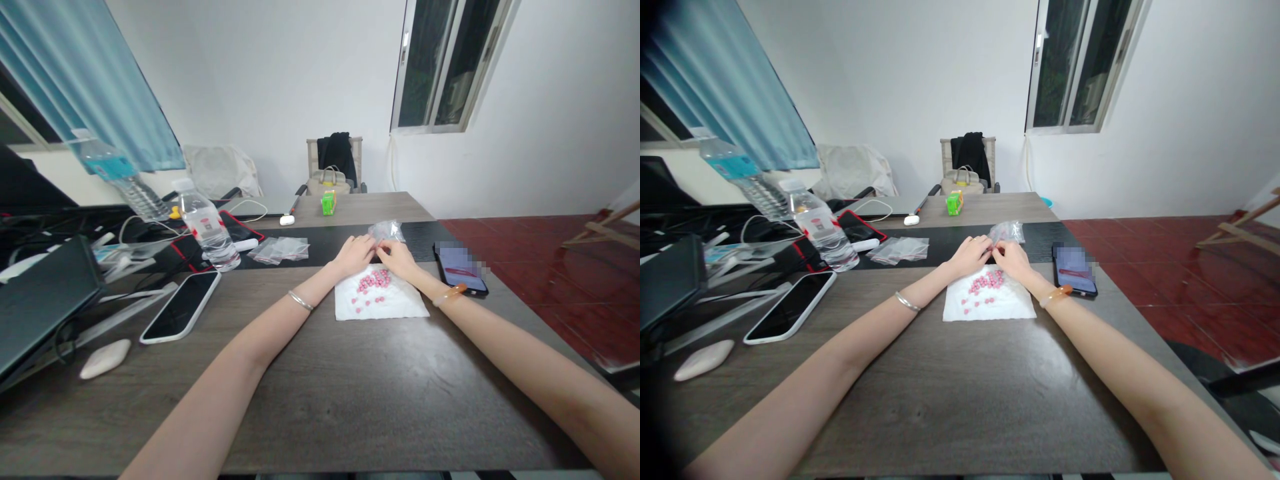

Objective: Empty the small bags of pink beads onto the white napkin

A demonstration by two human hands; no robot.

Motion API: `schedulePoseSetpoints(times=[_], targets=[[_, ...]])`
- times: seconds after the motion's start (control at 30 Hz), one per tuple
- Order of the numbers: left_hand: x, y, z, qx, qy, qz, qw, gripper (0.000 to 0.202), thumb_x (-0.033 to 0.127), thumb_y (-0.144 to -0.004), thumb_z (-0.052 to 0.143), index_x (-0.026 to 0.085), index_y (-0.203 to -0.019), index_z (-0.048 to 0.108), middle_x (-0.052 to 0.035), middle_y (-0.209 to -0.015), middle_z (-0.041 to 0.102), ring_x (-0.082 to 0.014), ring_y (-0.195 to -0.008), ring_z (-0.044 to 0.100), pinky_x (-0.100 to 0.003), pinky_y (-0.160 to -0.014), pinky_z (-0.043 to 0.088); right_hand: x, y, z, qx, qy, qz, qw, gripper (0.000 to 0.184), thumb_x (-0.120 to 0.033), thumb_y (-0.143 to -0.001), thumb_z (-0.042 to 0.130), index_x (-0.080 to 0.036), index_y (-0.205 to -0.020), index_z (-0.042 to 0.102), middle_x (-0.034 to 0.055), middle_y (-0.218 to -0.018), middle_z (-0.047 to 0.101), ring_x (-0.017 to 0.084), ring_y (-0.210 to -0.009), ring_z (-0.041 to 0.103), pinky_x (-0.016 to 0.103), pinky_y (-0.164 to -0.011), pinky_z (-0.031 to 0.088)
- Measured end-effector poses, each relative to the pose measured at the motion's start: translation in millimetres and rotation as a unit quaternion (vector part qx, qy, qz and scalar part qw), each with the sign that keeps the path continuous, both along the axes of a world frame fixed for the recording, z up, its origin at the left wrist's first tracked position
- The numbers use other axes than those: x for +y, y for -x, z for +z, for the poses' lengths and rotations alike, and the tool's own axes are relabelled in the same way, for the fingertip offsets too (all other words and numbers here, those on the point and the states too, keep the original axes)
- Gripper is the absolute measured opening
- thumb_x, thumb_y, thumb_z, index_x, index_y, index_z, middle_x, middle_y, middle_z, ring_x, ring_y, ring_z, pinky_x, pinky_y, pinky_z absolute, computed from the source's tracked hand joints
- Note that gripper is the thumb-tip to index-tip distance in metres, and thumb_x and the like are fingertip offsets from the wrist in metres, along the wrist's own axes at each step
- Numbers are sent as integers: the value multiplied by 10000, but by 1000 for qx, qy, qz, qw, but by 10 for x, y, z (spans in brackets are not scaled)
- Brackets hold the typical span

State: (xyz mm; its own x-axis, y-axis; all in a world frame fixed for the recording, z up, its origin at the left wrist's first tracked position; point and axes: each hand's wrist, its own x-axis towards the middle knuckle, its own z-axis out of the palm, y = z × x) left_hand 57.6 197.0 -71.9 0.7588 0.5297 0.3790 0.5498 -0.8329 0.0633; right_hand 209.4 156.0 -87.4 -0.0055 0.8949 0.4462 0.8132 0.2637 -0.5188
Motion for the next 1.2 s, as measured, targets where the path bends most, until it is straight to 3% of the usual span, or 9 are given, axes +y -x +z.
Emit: schedulePoseSetpoints(times=[0.3, 0.47, 0.67, 0.97, 1.1, 1.2], targets=[[30, 17, 21, 11, 0, 4, 1000, 271, 228, -955, 297, 179, -970, 563, -63, -1024, 637, -195, -993, 559, -317, -829, 349, -32, 13, 45, -46, 15, -23, 999, 215, -210, -839, 461, -162, -788, 665, 74, -812, 695, 173, -709, 594, 261, -660, 401], [6, -15, 37, 13, -7, 13, 1000, 240, 239, -923, 357, 156, -849, 570, -73, -912, 656, -203, -898, 578, -330, -796, 325, -58, 48, 73, -68, 30, -54, 996, 206, -237, -827, 484, -170, -784, 675, 68, -768, 684, 175, -697, 594, 252, -616, 379], [1, -8, 41, -9, -10, 45, 999, 203, 251, -881, 424, 150, -766, 558, -75, -834, 653, -214, -836, 579, -351, -777, 297, -91, 75, 100, -47, 38, -90, 994, 182, -261, -765, 544, -165, -654, 651, 73, -675, 658, 189, -679, 595, 263, -620, 375], [26, -17, -1, -126, -74, 99, 984, 183, 245, -903, 428, 170, -793, 553, -43, -830, 631, -183, -823, 555, -336, -778, 294, 20, 1, 39, 167, 14, -128, 977, 205, -319, -733, 525, -162, -637, 617, 71, -672, 665, 211, -701, 603, 301, -663, 430], [34, -17, -3, -123, -109, 66, 984, 201, 250, -924, 409, 166, -819, 559, -45, -865, 630, -169, -831, 553, -320, -767, 312, 99, -26, 16, 299, 25, -76, 951, 160, -314, -715, 539, -167, -708, 603, 48, -712, 664, 172, -642, 607, 279, -608, 466], [5, -21, 8, -91, -154, 16, 984, 252, 278, -948, 371, 163, -860, 577, -49, -895, 635, -168, -838, 554, -325, -771, 317, 143, 5, -2, 385, 58, -23, 921, 110, -280, -712, 556, -179, -675, 577, 9, -616, 623, 144, -552, 585, 259, -541, 469]])
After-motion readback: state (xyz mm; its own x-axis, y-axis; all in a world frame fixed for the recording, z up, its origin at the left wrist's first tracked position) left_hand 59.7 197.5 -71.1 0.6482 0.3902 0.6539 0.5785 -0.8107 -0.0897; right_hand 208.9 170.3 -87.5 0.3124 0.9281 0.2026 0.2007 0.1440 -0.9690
